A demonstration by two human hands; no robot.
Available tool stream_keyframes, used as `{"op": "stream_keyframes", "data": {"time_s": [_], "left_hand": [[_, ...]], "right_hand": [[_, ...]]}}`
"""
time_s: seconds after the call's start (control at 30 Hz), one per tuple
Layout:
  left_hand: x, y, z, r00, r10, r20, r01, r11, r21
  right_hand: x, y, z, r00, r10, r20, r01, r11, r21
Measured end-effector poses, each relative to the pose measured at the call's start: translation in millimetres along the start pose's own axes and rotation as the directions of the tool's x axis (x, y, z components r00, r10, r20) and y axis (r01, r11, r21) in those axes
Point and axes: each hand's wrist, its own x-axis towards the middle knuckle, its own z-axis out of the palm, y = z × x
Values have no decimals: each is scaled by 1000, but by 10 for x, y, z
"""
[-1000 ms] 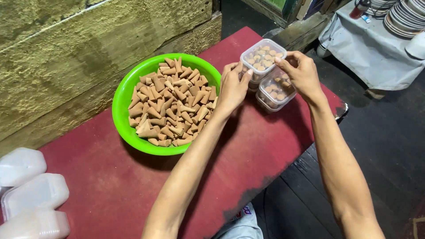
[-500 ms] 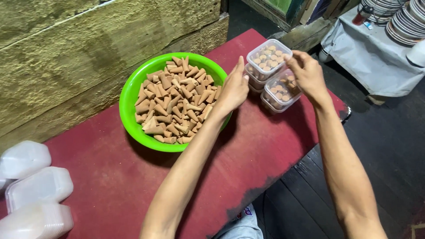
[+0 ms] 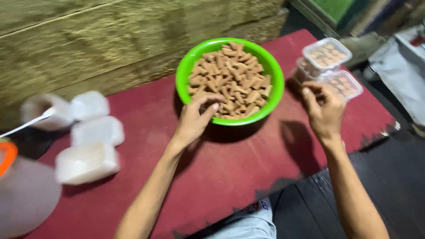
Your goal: A person is packaging incense cones by picking them from a large green bowl and arranging them into small, clear plastic containers.
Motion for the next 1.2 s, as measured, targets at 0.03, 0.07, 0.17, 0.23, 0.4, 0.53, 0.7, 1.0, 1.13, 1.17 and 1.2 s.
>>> {"op": "stream_keyframes", "data": {"time_s": [0.03,0.07,0.17,0.23,0.4,0.53,0.7,1.0,1.13,1.17,1.2], "left_hand": [[-160,76,-135,1000,-2,-23,2,1000,7],[-327,151,-266,999,-45,-13,45,999,-12],[-863,248,-690,989,-122,-82,123,992,2],[-1239,230,-959,973,-174,-154,180,983,26],[-2055,478,-1576,834,-220,-505,259,966,6],[-2421,547,-1911,748,-117,-653,359,899,251],[-2518,410,-2007,665,-149,-732,500,817,288],[-2474,179,-2120,639,-305,-706,529,841,116],[-2477,42,-2191,627,-338,-702,513,857,45],[-2488,34,-2217,638,-349,-687,503,864,28],[-2500,26,-2242,648,-359,-671,493,870,10]], "right_hand": [[-19,-167,91,1000,-18,8,18,1000,14],[-46,-336,182,998,-31,52,28,999,46],[-120,-904,509,988,-69,141,45,985,166],[-189,-1254,770,976,-79,202,27,968,250],[-310,-2241,1380,868,-237,436,6,883,469],[-456,-2903,1846,733,-232,639,-151,861,486],[-423,-3408,2394,572,-117,812,-309,886,345],[-407,-3686,2607,504,20,864,-382,902,202],[-372,-3554,2750,503,30,864,-379,906,189],[-352,-3529,2786,499,25,866,-342,924,170],[-334,-3503,2820,495,21,869,-305,940,151]]}}
